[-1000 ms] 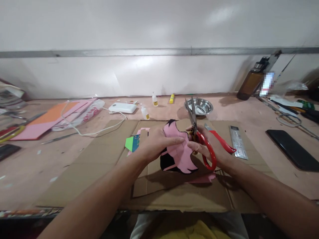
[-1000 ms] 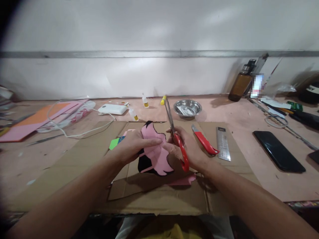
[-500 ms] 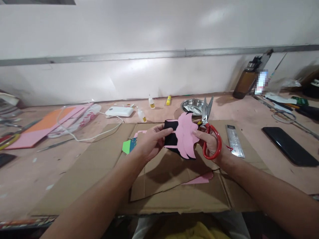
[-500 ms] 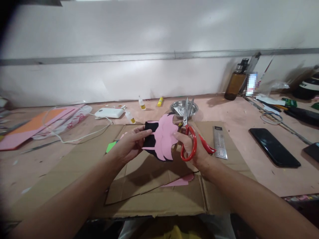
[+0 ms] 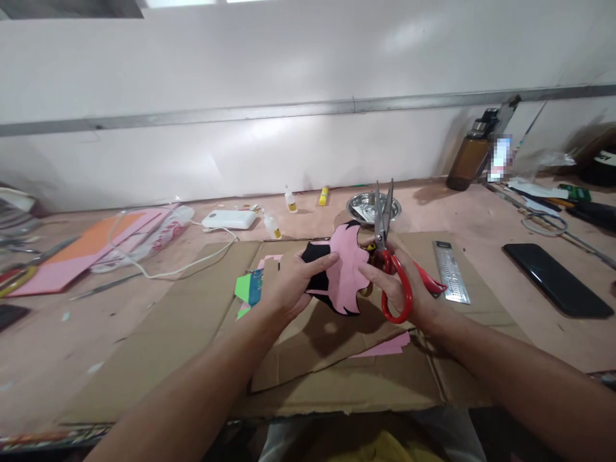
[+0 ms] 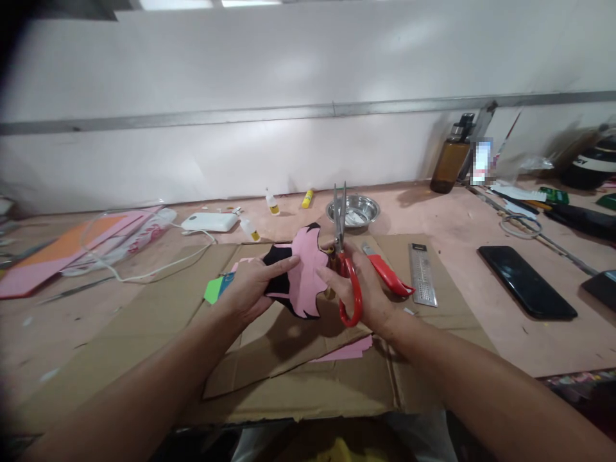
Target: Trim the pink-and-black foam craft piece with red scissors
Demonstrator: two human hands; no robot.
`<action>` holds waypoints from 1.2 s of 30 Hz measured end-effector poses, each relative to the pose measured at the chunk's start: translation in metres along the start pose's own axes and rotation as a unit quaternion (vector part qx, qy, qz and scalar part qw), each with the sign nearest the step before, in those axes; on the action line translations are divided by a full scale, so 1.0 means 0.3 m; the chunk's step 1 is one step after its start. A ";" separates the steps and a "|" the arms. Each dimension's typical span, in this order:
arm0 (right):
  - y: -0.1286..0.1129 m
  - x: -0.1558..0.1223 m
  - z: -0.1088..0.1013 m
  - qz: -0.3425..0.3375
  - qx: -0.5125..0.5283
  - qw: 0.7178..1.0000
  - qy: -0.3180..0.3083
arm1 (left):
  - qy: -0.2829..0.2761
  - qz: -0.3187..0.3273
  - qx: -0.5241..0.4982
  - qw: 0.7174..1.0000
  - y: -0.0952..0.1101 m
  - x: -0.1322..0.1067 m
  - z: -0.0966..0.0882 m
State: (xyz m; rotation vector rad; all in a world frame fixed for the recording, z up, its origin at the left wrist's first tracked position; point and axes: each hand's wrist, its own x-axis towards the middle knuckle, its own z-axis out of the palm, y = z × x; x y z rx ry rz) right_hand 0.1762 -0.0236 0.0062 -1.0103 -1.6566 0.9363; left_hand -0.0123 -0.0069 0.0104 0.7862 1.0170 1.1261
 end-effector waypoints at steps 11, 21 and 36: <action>-0.019 0.009 0.007 0.029 0.085 0.995 0.042 | 0.023 0.008 0.007 1.000 0.014 -0.013 0.004; -0.010 0.013 0.008 0.015 0.041 0.998 0.056 | 0.020 0.013 0.042 0.999 0.002 -0.016 -0.003; -0.034 -0.010 -0.006 0.046 -0.043 0.994 -0.088 | 0.060 0.019 -0.105 0.993 0.033 0.002 -0.003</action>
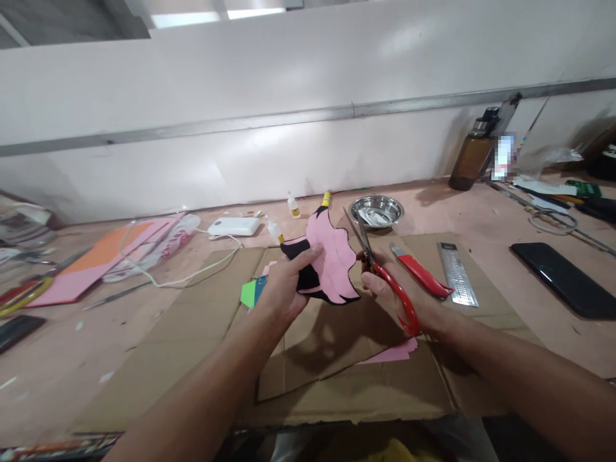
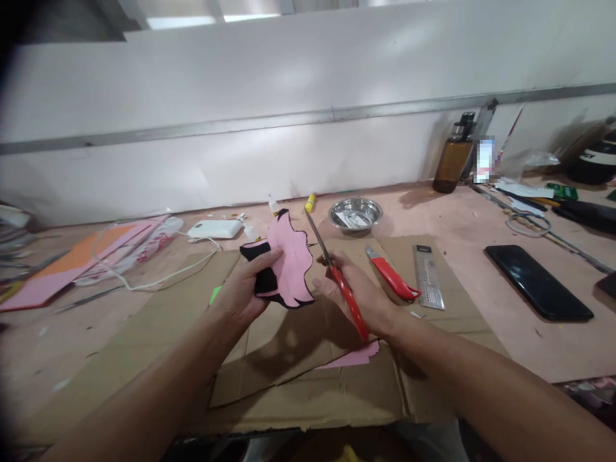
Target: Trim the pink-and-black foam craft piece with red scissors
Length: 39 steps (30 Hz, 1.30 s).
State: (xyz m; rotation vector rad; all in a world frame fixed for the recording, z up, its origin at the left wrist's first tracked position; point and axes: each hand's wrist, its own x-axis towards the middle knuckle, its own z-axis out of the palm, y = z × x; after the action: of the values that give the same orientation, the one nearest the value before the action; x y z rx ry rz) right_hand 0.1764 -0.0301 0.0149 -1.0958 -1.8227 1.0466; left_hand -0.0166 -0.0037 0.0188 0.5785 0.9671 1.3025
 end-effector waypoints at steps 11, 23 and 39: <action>0.066 0.019 0.010 0.001 -0.009 0.997 0.076 | -0.027 0.017 -0.005 0.999 0.007 0.017 -0.015; 0.091 0.026 0.012 -0.110 -0.545 0.819 0.142 | -0.171 -0.024 0.111 0.979 -0.021 -0.030 -0.051; 0.087 0.036 -0.024 -0.018 -0.094 0.993 0.064 | 0.020 0.032 -0.075 0.996 0.005 0.069 -0.037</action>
State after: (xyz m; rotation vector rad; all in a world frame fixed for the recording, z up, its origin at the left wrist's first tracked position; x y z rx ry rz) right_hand 0.1871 -0.0105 -0.0040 -1.2085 -1.8585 0.7775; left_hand -0.0272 0.0149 0.0091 0.4717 0.8800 1.4345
